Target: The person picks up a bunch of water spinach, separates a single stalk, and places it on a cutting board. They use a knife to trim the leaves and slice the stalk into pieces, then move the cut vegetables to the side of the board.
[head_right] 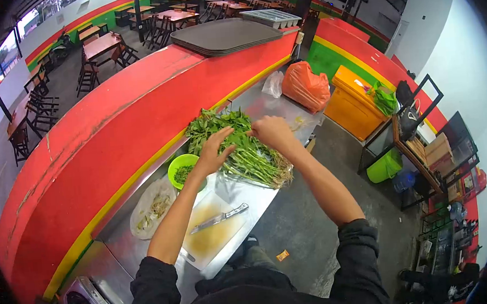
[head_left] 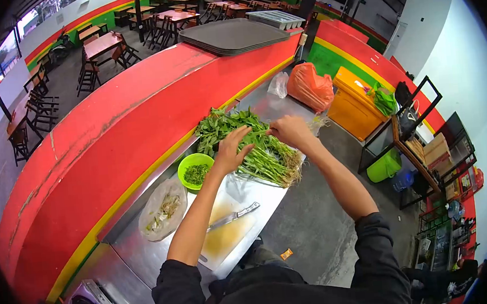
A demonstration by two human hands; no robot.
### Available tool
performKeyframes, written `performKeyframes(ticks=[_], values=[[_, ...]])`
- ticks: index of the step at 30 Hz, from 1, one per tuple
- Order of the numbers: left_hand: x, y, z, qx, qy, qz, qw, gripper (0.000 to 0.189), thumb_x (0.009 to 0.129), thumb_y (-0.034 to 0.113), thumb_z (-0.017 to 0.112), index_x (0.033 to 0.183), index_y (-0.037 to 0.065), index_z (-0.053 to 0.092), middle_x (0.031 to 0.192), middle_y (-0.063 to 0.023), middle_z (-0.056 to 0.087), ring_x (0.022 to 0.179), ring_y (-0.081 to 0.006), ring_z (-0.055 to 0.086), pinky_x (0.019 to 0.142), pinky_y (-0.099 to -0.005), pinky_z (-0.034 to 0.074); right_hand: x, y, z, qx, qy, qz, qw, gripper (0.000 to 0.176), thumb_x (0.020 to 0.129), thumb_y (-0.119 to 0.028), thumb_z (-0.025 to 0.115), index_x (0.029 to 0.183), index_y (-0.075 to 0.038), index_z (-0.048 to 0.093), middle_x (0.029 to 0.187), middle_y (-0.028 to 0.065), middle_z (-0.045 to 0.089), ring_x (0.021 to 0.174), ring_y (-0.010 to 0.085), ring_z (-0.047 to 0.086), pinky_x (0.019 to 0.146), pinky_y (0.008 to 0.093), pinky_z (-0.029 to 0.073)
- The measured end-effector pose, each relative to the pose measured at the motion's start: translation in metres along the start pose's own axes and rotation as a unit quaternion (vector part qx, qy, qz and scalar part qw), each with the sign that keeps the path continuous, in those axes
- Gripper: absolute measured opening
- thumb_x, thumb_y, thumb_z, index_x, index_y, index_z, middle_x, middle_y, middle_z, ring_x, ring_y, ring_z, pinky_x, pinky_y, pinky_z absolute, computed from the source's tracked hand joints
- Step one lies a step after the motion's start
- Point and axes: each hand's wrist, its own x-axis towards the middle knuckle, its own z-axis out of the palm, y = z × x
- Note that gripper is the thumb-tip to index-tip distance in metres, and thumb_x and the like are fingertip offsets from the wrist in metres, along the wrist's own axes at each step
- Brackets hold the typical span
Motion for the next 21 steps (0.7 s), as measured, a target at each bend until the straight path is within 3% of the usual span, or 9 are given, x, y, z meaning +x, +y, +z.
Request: performKeyframes(ticks=[4, 9, 12, 17, 20, 21], values=[[0.011, 0.007, 0.006, 0.017, 0.005, -0.017, 1.0, 0.047, 0.093, 0.033, 0.062, 0.136, 0.015, 0.052, 0.136, -0.0099, 0.056, 0.127, -0.0293, 0.049, 0.105, -0.0447, 0.035, 0.004, -0.004, -0.016, -0.026, 0.028, -0.015, 0.999, 0.035, 0.086, -0.044, 0.065, 0.078, -0.01, 0.071, 0.072, 0.0151, 0.067, 0.07, 0.0356, 0.068, 0.059, 0.0479, 0.052], [0.019, 0.003, 0.012, 0.046, 0.043, -0.012, 0.998, 0.032, 0.092, 0.029, 0.064, 0.121, 0.015, 0.063, 0.111, -0.0051, 0.066, 0.11, -0.027, 0.058, 0.089, -0.0426, 0.041, 0.011, 0.002, -0.02, -0.016, 0.04, -0.016, 0.999, 0.035, 0.087, -0.044, 0.065, 0.081, -0.01, 0.07, 0.073, 0.0151, 0.068, 0.071, 0.0361, 0.068, 0.059, 0.0479, 0.052], [0.022, -0.01, 0.015, 0.039, 0.006, -0.046, 0.998, 0.029, 0.091, 0.029, 0.064, 0.116, 0.014, 0.064, 0.112, -0.0051, 0.065, 0.109, -0.0256, 0.059, 0.088, -0.041, 0.042, 0.01, -0.005, -0.016, 0.008, 0.066, -0.03, 0.997, 0.035, 0.087, -0.043, 0.064, 0.079, -0.01, 0.07, 0.073, 0.0148, 0.067, 0.07, 0.0363, 0.067, 0.059, 0.0482, 0.052], [0.028, -0.008, 0.013, -0.063, 0.084, -0.049, 0.993, 0.018, 0.089, 0.016, 0.064, 0.103, 0.004, 0.065, 0.097, -0.0145, 0.067, 0.088, -0.0342, 0.065, 0.076, -0.0423, 0.049, 0.016, -0.011, -0.026, 0.01, 0.079, -0.037, 0.996, 0.034, 0.088, -0.042, 0.063, 0.08, -0.01, 0.069, 0.073, 0.0138, 0.066, 0.071, 0.0361, 0.066, 0.06, 0.0477, 0.05], [0.042, 0.009, -0.003, -0.035, 0.093, -0.048, 0.994, 0.015, 0.089, 0.013, 0.063, 0.102, 0.005, 0.065, 0.095, -0.0131, 0.068, 0.087, -0.0327, 0.065, 0.074, -0.0431, 0.048, 0.017, -0.005, -0.03, 0.007, 0.092, -0.038, 0.995, 0.032, 0.089, -0.04, 0.062, 0.085, -0.01, 0.07, 0.077, 0.0124, 0.067, 0.074, 0.0351, 0.065, 0.062, 0.0468, 0.05], [0.046, -0.001, -0.002, 0.012, 0.121, 0.006, 0.993, 0.014, 0.088, 0.009, 0.063, 0.101, 0.007, 0.064, 0.093, -0.0106, 0.066, 0.083, -0.0322, 0.064, 0.07, -0.0436, 0.046, 0.014, -0.007, -0.041, 0.023, 0.097, -0.031, 0.995, 0.031, 0.09, -0.04, 0.061, 0.086, -0.01, 0.07, 0.077, 0.0124, 0.067, 0.075, 0.0349, 0.065, 0.063, 0.0468, 0.05]])
